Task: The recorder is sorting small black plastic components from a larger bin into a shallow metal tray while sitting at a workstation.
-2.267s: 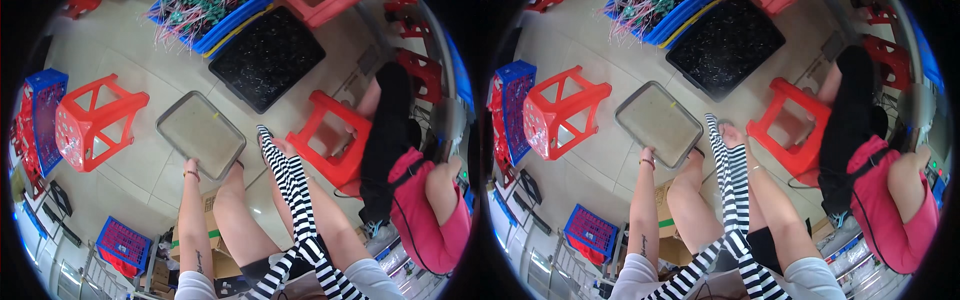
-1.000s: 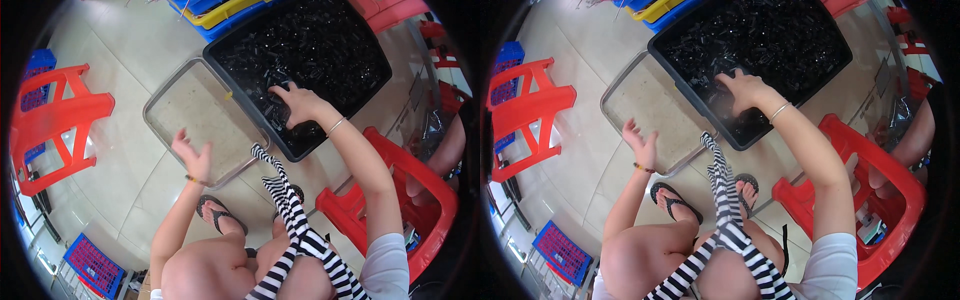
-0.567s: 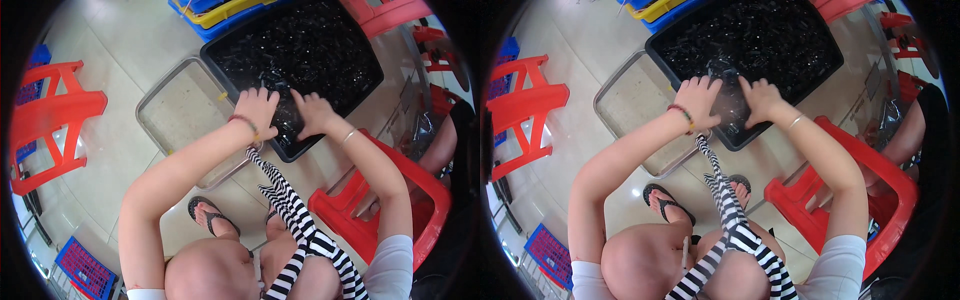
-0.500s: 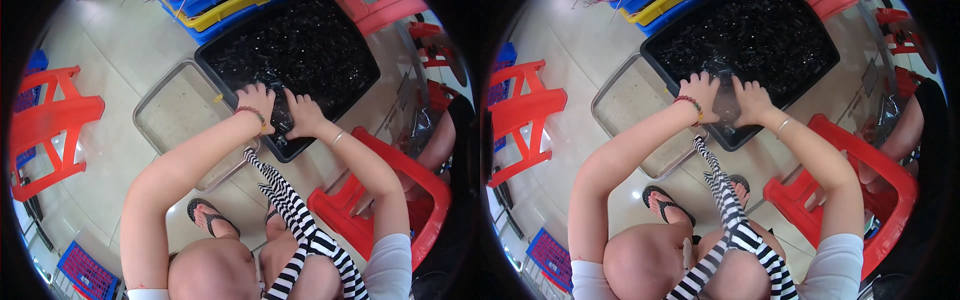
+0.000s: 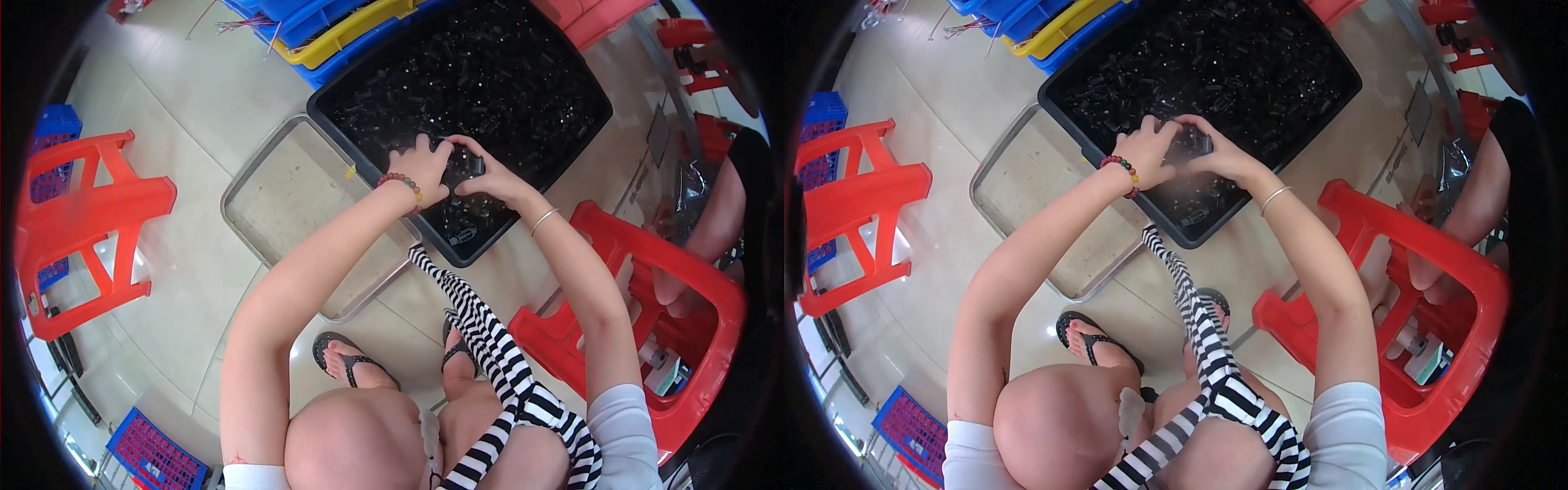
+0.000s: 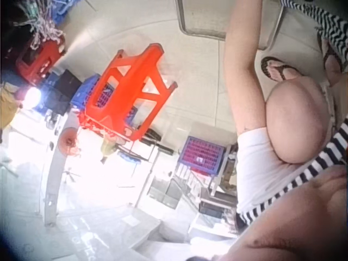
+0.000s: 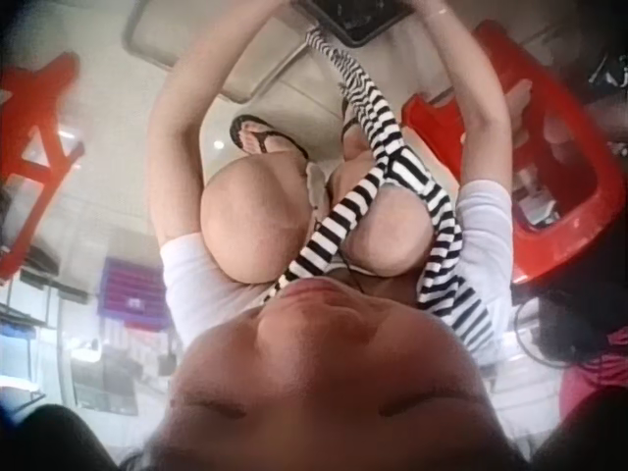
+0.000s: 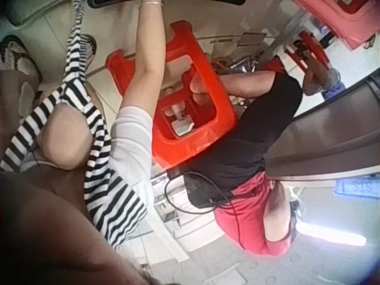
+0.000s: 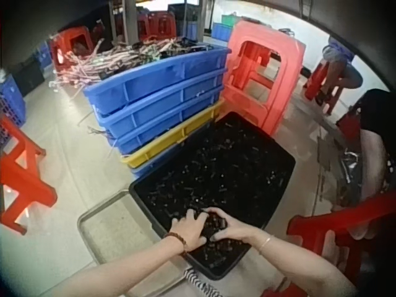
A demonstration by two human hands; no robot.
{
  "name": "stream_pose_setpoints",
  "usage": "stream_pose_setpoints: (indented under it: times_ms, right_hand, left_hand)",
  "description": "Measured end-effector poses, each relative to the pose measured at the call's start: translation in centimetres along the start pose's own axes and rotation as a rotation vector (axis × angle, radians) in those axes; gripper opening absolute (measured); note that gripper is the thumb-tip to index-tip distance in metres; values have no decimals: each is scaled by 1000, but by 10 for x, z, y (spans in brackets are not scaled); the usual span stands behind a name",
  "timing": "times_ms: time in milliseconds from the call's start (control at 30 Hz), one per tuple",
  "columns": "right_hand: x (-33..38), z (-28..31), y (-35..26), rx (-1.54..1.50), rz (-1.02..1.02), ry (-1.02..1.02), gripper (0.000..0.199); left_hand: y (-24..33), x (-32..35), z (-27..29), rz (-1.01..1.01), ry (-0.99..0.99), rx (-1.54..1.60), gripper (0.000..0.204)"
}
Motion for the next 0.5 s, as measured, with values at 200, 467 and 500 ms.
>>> stream_pose_setpoints:
  times_ms: [200, 467, 500]
  right_hand:
    - [-4, -24, -60, -279, 144, 119, 65]
    - [-19, -144, -110, -96, 328, -149, 66]
    - [-25, -161, -103, -93, 354, -159, 66]
  left_hand:
    - [-21, 10, 43, -173, 409, 702, 44]
    - [-90, 135, 78, -135, 534, 931, 46]
    - [-104, 147, 68, -59, 487, 1024, 47]
Point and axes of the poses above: each hand's wrist, its own x-axis away from the middle knuckle, its own z-axis out of the back of the hand, y = z × x, the point moved 7 cm from there along -x, towards the middle knuckle, and after that the axes turned 3 degrees about z, right-handed, at the moved point
